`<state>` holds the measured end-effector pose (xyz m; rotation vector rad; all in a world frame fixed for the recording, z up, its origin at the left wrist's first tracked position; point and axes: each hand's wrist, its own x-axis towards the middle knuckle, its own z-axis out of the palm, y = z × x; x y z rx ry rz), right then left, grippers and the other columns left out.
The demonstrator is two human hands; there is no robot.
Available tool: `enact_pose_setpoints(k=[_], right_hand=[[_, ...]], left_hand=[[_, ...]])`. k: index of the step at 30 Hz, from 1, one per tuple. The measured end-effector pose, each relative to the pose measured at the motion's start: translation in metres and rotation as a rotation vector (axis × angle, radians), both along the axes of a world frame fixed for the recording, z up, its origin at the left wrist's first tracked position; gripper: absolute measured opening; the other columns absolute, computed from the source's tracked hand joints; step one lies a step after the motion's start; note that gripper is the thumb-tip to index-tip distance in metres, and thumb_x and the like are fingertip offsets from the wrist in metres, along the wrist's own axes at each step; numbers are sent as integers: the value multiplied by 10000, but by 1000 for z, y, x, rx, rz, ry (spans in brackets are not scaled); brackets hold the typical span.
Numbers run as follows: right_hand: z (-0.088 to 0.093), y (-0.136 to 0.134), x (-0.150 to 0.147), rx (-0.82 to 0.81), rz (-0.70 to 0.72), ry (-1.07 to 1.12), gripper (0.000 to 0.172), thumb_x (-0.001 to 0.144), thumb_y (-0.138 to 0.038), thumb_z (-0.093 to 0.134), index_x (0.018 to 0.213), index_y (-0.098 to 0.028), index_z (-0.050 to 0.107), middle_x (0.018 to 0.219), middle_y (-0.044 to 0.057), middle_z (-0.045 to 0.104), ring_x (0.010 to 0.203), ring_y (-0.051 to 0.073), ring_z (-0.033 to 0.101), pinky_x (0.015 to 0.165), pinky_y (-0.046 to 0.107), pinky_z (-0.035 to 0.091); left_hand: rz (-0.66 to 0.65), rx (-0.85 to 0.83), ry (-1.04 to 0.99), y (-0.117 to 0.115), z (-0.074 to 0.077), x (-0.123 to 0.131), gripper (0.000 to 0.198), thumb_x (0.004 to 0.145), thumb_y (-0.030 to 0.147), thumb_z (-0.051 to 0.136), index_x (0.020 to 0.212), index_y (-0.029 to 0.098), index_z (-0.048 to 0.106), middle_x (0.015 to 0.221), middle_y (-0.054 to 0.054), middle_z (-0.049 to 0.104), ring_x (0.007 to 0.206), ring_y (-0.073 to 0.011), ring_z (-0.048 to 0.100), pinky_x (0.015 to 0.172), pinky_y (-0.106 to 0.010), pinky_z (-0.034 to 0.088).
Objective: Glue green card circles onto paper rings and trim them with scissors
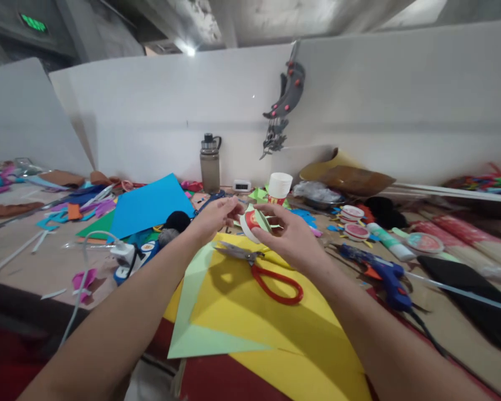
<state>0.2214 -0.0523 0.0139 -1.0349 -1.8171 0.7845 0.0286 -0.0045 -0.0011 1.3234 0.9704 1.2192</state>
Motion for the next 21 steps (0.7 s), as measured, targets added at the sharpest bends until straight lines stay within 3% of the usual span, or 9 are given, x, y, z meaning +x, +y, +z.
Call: enact_pose_setpoints(k=[4, 6, 11, 15, 21], right_hand=[[3, 4, 2, 46, -26, 89, 453, 761, -384, 682, 1174, -219, 597, 1101, 92, 695, 923, 245, 677, 799, 404, 575], [1, 4, 1, 117, -55, 37, 447, 769, -364, 682, 1185, -227, 590, 1164, 96, 669, 958, 242, 668, 829, 409, 565], [1, 4, 1, 249, -49, -60, 420, 812, -341, 649, 1213, -240, 577, 1260, 104, 599, 1099, 254, 617, 914, 419, 536], [3, 4, 3, 269, -8, -68, 383, 859, -352, 601, 1226, -249, 575, 1277, 105, 590, 1104, 251, 618, 909, 421, 542], [-3, 8, 5, 298, -45, -10, 379, 845, -339, 632, 1204, -227, 583, 1248, 115, 598, 1059, 251, 640, 896, 426, 555]], left_hand=[[-339, -228, -176, -18, 3, 19, 575, 772, 693, 588, 960, 154, 663, 879, -103, 698, 720, -180, 658, 670, -315, 528], [-449, -248, -264, -24, 4, 25, 577, 788, 689, 572, 990, 158, 668, 947, -116, 702, 778, -189, 665, 722, -330, 546], [-426, -136, -354, -29, 6, 27, 431, 770, 526, 713, 1020, 176, 677, 966, -86, 701, 779, -147, 645, 732, -280, 548], [-392, -89, -356, -29, 8, 25, 456, 759, 478, 744, 1087, 171, 668, 1016, -91, 690, 789, -141, 637, 741, -284, 546], [-471, -28, -334, -28, 6, 21, 478, 772, 325, 770, 1213, 198, 636, 1202, -118, 642, 1011, -202, 627, 894, -350, 512]])
